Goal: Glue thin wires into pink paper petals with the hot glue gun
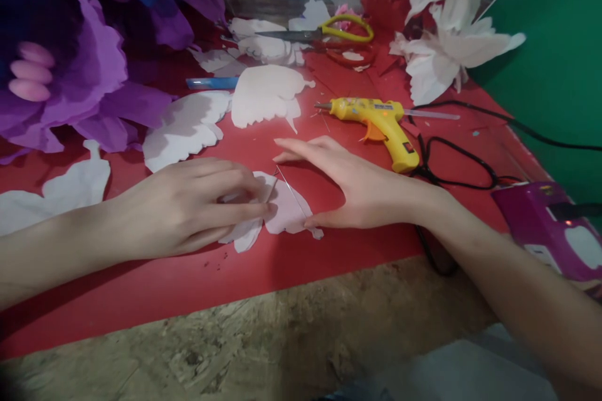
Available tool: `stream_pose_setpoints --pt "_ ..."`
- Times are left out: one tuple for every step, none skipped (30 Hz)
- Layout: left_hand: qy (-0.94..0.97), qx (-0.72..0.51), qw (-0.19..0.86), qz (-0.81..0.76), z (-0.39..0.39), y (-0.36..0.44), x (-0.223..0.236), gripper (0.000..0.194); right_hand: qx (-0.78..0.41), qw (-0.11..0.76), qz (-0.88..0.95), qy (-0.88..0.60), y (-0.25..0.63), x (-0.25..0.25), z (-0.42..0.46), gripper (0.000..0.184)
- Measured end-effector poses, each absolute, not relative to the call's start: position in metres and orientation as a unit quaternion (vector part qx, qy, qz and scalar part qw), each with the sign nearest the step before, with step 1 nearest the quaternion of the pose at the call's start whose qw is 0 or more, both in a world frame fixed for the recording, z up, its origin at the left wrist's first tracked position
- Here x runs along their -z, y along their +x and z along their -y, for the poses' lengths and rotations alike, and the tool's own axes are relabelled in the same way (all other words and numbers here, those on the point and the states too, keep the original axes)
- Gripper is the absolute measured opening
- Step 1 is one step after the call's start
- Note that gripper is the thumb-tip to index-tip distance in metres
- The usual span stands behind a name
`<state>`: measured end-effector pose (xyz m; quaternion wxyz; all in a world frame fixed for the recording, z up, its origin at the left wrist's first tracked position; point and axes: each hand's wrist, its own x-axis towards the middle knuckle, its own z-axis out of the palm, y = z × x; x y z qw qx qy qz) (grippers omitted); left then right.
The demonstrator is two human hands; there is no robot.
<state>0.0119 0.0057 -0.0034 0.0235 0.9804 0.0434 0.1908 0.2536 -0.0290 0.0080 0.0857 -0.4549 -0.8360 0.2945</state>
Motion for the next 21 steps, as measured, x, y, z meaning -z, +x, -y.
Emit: stream_pose_setpoints --pt "0.981 -0.190 0.024 -0.043 -0.0059 0.0118 0.0037 0.031 -0.293 0.087 0.837 -0.453 0.2535 -0.0082 0.0291 0.088" --pt "0.981 -0.189 0.024 -0.043 -0.0061 0.0117 0.0042 0.031 -0.293 0.088 0.838 -0.451 0.2536 -0.0083 0.0291 0.088" --pt "0.981 -0.188 0.023 -0.043 -0.0063 0.0115 0.0045 0.031 -0.292 0.088 0.839 -0.450 0.2537 -0.0084 0.0290 0.087" --pt "0.981 -0.189 0.022 -0.043 -0.0064 0.0114 0.0047 0.032 -0.292 0.087 0.840 -0.449 0.2538 -0.0084 0.0290 0.087" --pt "0.981 -0.188 0.021 -0.045 -0.0065 0.0112 0.0048 0.033 -0.291 0.086 0.841 -0.447 0.2541 -0.0083 0.0289 0.087" --pt "0.981 -0.186 0.019 -0.048 -0.0064 0.0112 0.0045 0.033 -0.291 0.086 0.842 -0.446 0.2543 -0.0080 0.0288 0.087" --pt "0.982 -0.182 0.016 -0.050 -0.0063 0.0112 0.0042 0.034 -0.291 0.086 0.842 -0.445 0.2546 -0.0078 0.0287 0.087" --pt "0.982 -0.179 0.015 -0.052 -0.0061 0.0113 0.0036 0.034 -0.292 0.085 0.843 -0.444 0.2548 -0.0076 0.0286 0.087" --pt "0.983 -0.177 0.014 -0.053 -0.0058 0.0115 0.0031 0.034 -0.294 0.084 0.843 -0.443 0.2550 -0.0074 0.0285 0.087" --pt "0.983 -0.175 0.015 -0.055 -0.0056 0.0117 0.0026 0.034 -0.294 0.084 0.844 -0.441 0.2552 -0.0073 0.0285 0.087" --pt "0.983 -0.174 0.016 -0.056 -0.0053 0.0118 0.0023 0.034 -0.293 0.082 0.846 -0.438 0.2553 -0.0074 0.0285 0.086" --pt "0.983 -0.173 0.018 -0.057 -0.0051 0.0118 0.0021 0.035 -0.290 0.082 0.848 -0.436 0.2554 -0.0075 0.0284 0.086" --pt "0.984 -0.169 0.020 -0.059 -0.0049 0.0118 0.0020 0.035 -0.285 0.081 0.851 -0.434 0.2553 -0.0078 0.0284 0.085" --pt "0.984 -0.166 0.022 -0.061 -0.0048 0.0117 0.0021 0.035 -0.280 0.079 0.854 -0.432 0.2552 -0.0082 0.0283 0.084" --pt "0.985 -0.161 0.022 -0.064 -0.0047 0.0116 0.0022 0.036 -0.275 0.077 0.856 -0.431 0.2550 -0.0086 0.0282 0.084" --pt "0.985 -0.155 0.022 -0.067 -0.0047 0.0114 0.0025 0.036 -0.272 0.074 0.857 -0.431 0.2548 -0.0090 0.0281 0.083" --pt "0.986 -0.151 0.022 -0.070 -0.0047 0.0112 0.0028 0.037 -0.270 0.070 0.857 -0.433 0.2547 -0.0093 0.0279 0.083" --pt "0.986 -0.149 0.021 -0.072 -0.0049 0.0111 0.0031 0.037 -0.269 0.067 0.857 -0.434 0.2546 -0.0097 0.0277 0.083" --pt "0.986 -0.147 0.021 -0.073 -0.0050 0.0110 0.0034 0.037 -0.268 0.064 0.857 -0.435 0.2546 -0.0099 0.0274 0.083" --pt "0.986 -0.148 0.021 -0.072 -0.0053 0.0110 0.0037 0.037 -0.269 0.062 0.857 -0.436 0.2547 -0.0102 0.0269 0.084" --pt "0.986 -0.153 0.021 -0.069 -0.0055 0.0111 0.0040 0.036 -0.270 0.059 0.856 -0.437 0.2549 -0.0104 0.0265 0.084"
